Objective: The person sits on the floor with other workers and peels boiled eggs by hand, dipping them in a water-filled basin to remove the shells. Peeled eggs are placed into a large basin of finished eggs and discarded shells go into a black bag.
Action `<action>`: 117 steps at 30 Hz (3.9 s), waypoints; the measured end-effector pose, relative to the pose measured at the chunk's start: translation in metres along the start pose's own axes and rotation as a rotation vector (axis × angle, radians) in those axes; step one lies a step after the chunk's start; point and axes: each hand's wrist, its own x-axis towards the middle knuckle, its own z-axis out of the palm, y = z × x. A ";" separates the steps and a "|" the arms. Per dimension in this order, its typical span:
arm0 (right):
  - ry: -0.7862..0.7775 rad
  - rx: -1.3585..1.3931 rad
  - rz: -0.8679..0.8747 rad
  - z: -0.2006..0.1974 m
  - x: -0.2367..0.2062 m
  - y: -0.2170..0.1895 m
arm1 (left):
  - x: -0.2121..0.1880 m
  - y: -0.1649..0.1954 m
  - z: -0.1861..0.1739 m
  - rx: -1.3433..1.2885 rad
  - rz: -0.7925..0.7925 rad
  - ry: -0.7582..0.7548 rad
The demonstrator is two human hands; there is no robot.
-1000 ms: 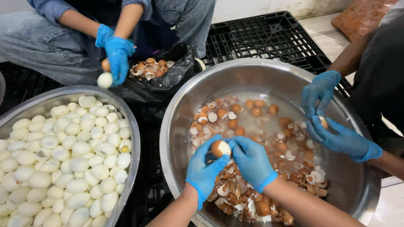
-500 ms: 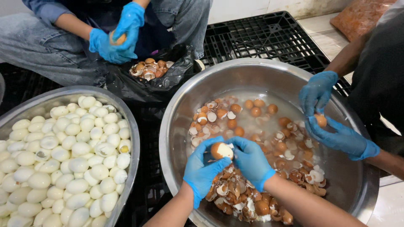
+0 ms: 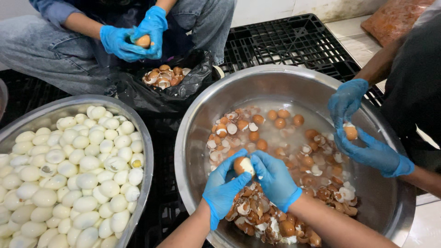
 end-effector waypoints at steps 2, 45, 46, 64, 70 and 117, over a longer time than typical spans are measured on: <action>0.051 -0.090 -0.017 0.004 0.000 0.004 | 0.003 -0.004 -0.004 0.022 -0.014 0.010; -0.041 0.115 0.134 0.008 0.007 -0.014 | 0.012 -0.026 -0.016 0.042 -0.003 0.155; -0.019 0.166 0.199 0.011 0.007 -0.011 | 0.010 -0.024 -0.014 0.059 0.001 0.195; 0.059 -0.201 0.026 0.016 0.014 0.002 | 0.016 -0.025 -0.019 -0.173 -0.023 0.196; -0.042 -0.153 0.030 0.011 0.009 -0.021 | 0.014 -0.023 -0.011 -0.062 0.060 0.173; 0.174 -0.760 -0.305 -0.004 0.022 0.029 | 0.023 -0.035 -0.027 -0.245 -0.310 0.344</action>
